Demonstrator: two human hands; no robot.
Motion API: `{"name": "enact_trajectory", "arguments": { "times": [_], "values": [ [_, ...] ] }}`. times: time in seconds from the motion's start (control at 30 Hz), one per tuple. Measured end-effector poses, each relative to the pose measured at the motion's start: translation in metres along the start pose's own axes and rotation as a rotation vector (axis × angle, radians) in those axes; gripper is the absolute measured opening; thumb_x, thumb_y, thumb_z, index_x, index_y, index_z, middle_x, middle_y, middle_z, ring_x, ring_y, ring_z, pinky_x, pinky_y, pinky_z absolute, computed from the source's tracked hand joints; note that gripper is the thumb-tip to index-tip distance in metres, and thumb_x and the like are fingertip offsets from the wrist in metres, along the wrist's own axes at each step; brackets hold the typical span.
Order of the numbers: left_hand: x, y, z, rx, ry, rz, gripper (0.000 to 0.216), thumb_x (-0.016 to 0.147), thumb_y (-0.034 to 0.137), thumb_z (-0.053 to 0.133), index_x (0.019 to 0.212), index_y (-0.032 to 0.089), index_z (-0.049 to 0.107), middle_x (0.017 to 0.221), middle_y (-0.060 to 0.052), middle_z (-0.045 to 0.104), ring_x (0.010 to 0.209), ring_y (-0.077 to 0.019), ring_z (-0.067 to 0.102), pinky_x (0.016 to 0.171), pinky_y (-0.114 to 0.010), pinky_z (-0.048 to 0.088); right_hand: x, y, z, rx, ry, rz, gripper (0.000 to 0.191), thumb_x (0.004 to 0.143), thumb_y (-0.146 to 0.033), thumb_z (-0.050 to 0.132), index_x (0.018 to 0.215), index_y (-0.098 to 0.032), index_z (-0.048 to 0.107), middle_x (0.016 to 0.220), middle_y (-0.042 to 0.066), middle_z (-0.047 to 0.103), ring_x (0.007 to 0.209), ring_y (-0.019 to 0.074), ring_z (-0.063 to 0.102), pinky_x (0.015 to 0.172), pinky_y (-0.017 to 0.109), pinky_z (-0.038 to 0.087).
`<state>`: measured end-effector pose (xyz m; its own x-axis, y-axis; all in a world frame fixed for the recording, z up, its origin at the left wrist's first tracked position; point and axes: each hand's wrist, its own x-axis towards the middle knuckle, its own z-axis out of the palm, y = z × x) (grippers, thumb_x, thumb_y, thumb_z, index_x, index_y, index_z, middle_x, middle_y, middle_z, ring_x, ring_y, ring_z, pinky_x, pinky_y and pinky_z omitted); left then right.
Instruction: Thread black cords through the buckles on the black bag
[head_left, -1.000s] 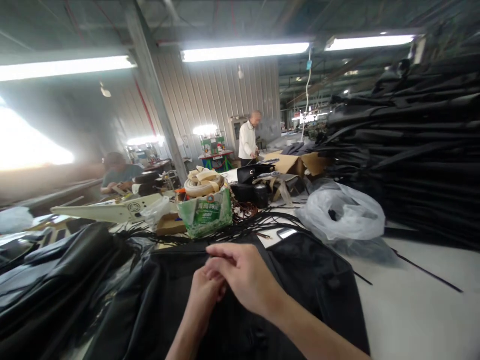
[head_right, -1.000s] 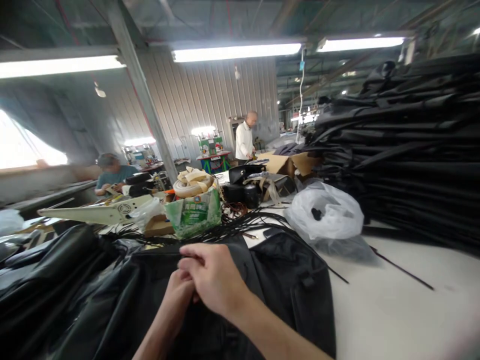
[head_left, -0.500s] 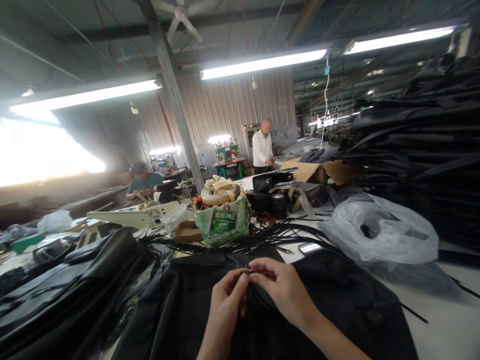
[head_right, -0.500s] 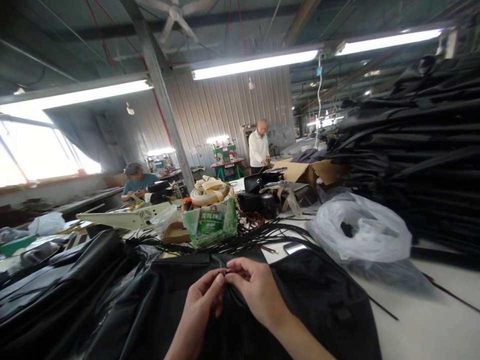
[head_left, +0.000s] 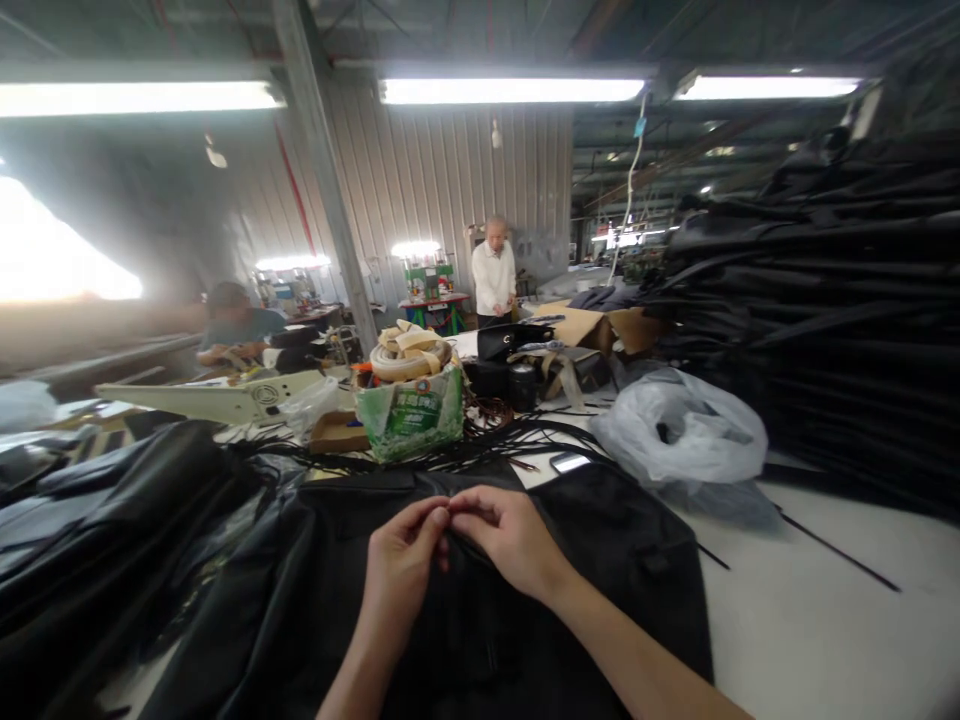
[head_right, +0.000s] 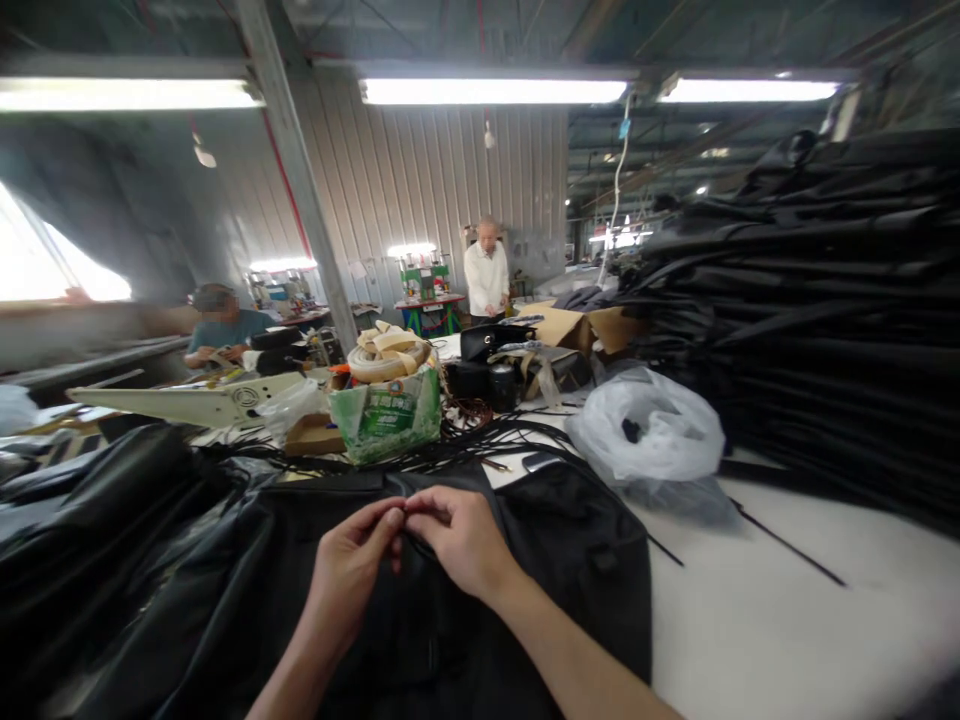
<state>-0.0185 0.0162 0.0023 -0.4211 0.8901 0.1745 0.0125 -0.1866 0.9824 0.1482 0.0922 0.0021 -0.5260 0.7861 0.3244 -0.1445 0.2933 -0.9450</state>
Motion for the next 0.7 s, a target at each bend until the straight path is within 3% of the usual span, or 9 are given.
{"name": "enact_trajectory", "arguments": {
  "times": [0.07,0.17,0.27,0.4,0.57,0.7],
  "values": [
    [0.0,0.002,-0.003,-0.036,0.034,-0.018,0.065,0.077,0.067,0.1,0.114,0.015,0.09,0.069,-0.004,0.073,0.059,-0.0149,0.062,0.059,-0.025,0.051,0.004,-0.002,-0.01,-0.073,0.047,0.044,0.019,0.1,-0.028,0.078,0.114,-0.02,0.088,0.111,0.007,0.086,0.102,0.0255,0.084,0.093,0.032,0.063],
    [0.002,0.002,-0.008,-0.092,0.071,-0.049,0.07,0.073,0.066,0.103,0.115,0.013,0.089,0.072,-0.004,0.074,0.059,-0.0134,0.062,0.059,-0.023,0.05,0.01,-0.003,-0.025,-0.202,0.154,0.118,0.02,0.106,-0.016,0.066,0.111,-0.015,0.086,0.105,0.008,0.085,0.082,0.0189,0.08,0.078,0.027,0.06],
    [0.002,0.004,-0.009,-0.113,0.077,-0.094,0.076,0.068,0.067,0.106,0.115,0.011,0.088,0.073,-0.005,0.073,0.059,-0.0138,0.061,0.057,-0.023,0.048,0.01,-0.006,-0.035,-0.248,0.143,0.165,0.024,0.108,-0.012,0.061,0.114,-0.013,0.084,0.096,0.006,0.083,0.073,0.0157,0.076,0.071,0.024,0.057],
    [0.0,0.009,-0.006,-0.125,0.093,-0.14,0.079,0.06,0.067,0.11,0.111,0.011,0.089,0.076,-0.006,0.073,0.06,-0.0133,0.059,0.054,-0.023,0.046,0.003,-0.008,-0.037,-0.226,-0.086,0.227,0.015,0.103,-0.028,0.08,0.105,-0.015,0.089,0.087,0.004,0.082,0.075,0.0193,0.077,0.071,0.026,0.058],
    [-0.003,0.016,-0.004,-0.184,0.106,-0.178,0.082,0.051,0.065,0.114,0.109,0.012,0.091,0.082,-0.007,0.074,0.061,-0.0119,0.058,0.052,-0.021,0.045,-0.002,-0.008,-0.038,-0.241,-0.381,0.122,0.035,0.091,-0.043,0.098,0.121,-0.025,0.092,0.118,0.003,0.087,0.113,0.0282,0.08,0.098,0.032,0.058],
    [-0.003,0.019,-0.005,-0.22,0.135,-0.163,0.08,0.048,0.064,0.115,0.105,0.013,0.091,0.081,-0.006,0.072,0.061,-0.0114,0.057,0.051,-0.02,0.044,-0.003,-0.014,-0.048,-0.216,-0.52,0.105,0.052,0.086,-0.051,0.102,0.13,-0.025,0.09,0.111,0.001,0.086,0.103,0.025,0.078,0.093,0.03,0.057]
  ]
}}
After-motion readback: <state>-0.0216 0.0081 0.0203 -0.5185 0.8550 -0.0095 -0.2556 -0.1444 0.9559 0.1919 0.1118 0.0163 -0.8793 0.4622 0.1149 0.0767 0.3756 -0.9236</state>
